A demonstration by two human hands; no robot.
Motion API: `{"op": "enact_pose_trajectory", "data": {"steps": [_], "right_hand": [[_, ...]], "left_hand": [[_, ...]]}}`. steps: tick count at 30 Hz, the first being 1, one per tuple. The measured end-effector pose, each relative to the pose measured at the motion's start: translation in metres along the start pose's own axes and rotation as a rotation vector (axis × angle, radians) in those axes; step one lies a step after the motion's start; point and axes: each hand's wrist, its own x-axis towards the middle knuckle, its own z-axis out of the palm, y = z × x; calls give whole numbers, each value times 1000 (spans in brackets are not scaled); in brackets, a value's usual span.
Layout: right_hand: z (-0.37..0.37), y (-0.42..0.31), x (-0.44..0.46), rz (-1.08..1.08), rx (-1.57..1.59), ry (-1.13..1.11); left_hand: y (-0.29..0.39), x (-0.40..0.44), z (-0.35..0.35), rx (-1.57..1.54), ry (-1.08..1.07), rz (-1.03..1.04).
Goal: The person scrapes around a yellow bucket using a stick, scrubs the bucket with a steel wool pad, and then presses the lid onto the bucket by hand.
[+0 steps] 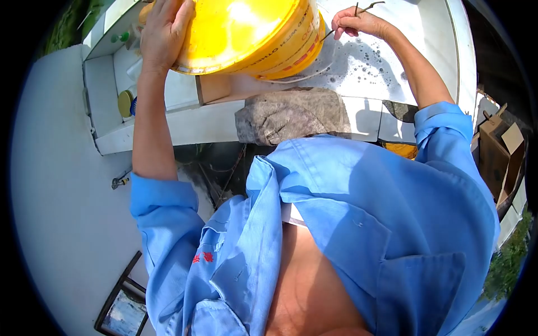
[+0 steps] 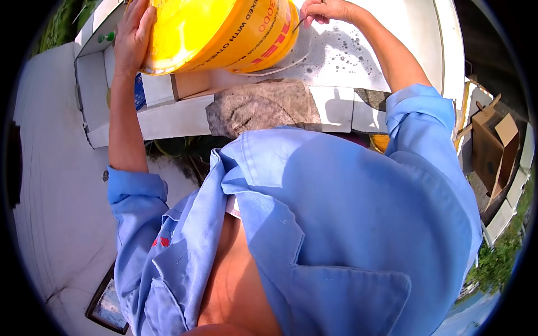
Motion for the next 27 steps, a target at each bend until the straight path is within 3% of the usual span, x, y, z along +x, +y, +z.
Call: {"op": "enact_pose_trajectory", "data": {"steps": [2,3,6,9,20,22,27], "right_hand": [[12,4,5,-26,-73,-44],[20,-6,12,171,-24,-108],[24,8,15,226,-15,-11],[2,11,11,134,99,-32],[25,-2,10,7,11,-62],[17,-7,9,234,-3,3],[14,-2,7,198,6,7]], "left_hand": [[1,0,-1,-14,0,16],[1,0,-1,-31,-2,28],[-1,0,-2,-32,-7,37],[-6,-2,1,9,9,22],[-2,-1,-4,-79,-25,-8],[-3,-4,-5,-80,-27,-10],[0,-1,-7,-57,-53,-19]]}}
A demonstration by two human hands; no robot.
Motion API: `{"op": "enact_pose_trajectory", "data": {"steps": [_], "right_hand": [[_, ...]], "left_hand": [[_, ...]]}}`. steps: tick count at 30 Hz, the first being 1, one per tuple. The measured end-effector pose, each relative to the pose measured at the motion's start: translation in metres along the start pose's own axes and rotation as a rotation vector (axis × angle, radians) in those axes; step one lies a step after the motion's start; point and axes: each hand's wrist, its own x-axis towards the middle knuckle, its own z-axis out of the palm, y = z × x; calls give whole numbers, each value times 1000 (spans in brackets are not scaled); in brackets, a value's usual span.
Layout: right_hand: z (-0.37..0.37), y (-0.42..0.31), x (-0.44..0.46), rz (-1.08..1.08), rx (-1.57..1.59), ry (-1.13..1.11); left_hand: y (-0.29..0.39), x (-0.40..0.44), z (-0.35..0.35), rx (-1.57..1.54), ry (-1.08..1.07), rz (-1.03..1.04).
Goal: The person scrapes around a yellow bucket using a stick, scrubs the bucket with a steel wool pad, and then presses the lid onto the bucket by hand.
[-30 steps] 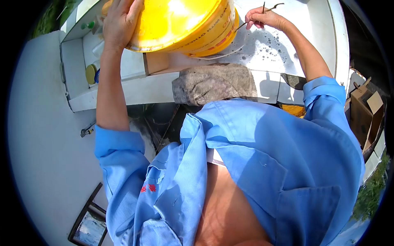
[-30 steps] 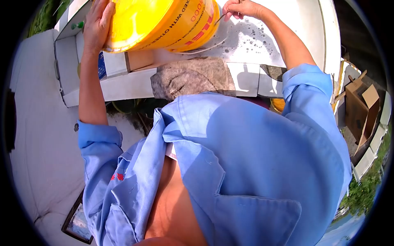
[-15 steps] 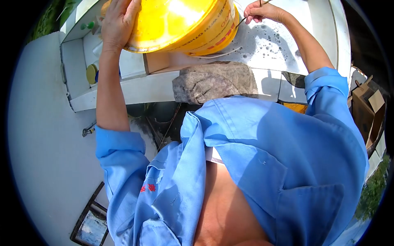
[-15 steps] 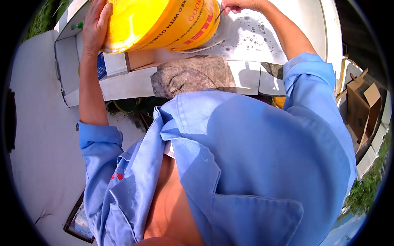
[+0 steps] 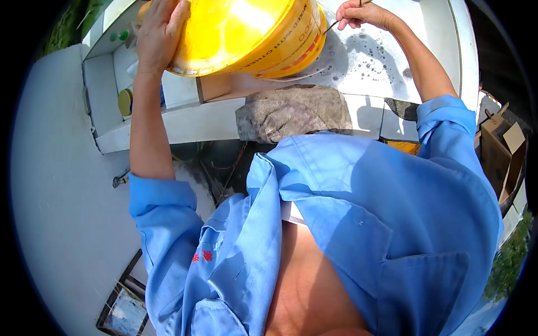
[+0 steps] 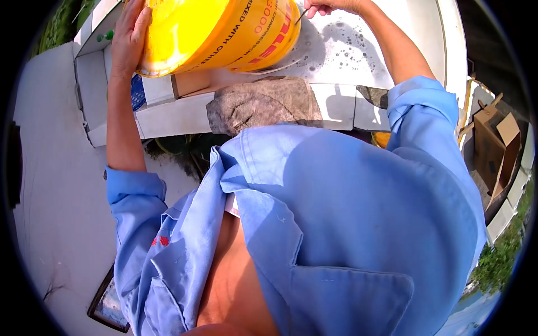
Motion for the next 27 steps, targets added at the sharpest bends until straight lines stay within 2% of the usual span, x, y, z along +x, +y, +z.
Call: {"op": "enact_pose_trajectory", "data": {"steps": [6,11,14,19,23,26,27], "right_hand": [[3,13,5,-65,19,11],[-51,63,14,-50,122,55],[-64,61,17,-46,164,86],[-10,-12,-1,-37,245,130],[-42,31,-12,-18,341,157],[-55,35,-23,-4,388,173],[-60,95,-17,181,502,329]], "left_hand": [[-2,-1,-3,58,-30,48],[-4,-1,-5,57,-55,81],[-3,0,-4,51,-52,77],[-2,-1,-5,42,-54,72],[0,-3,-4,35,-53,77],[3,-3,-5,-19,-35,48],[4,-4,-7,-42,-38,36]]}}
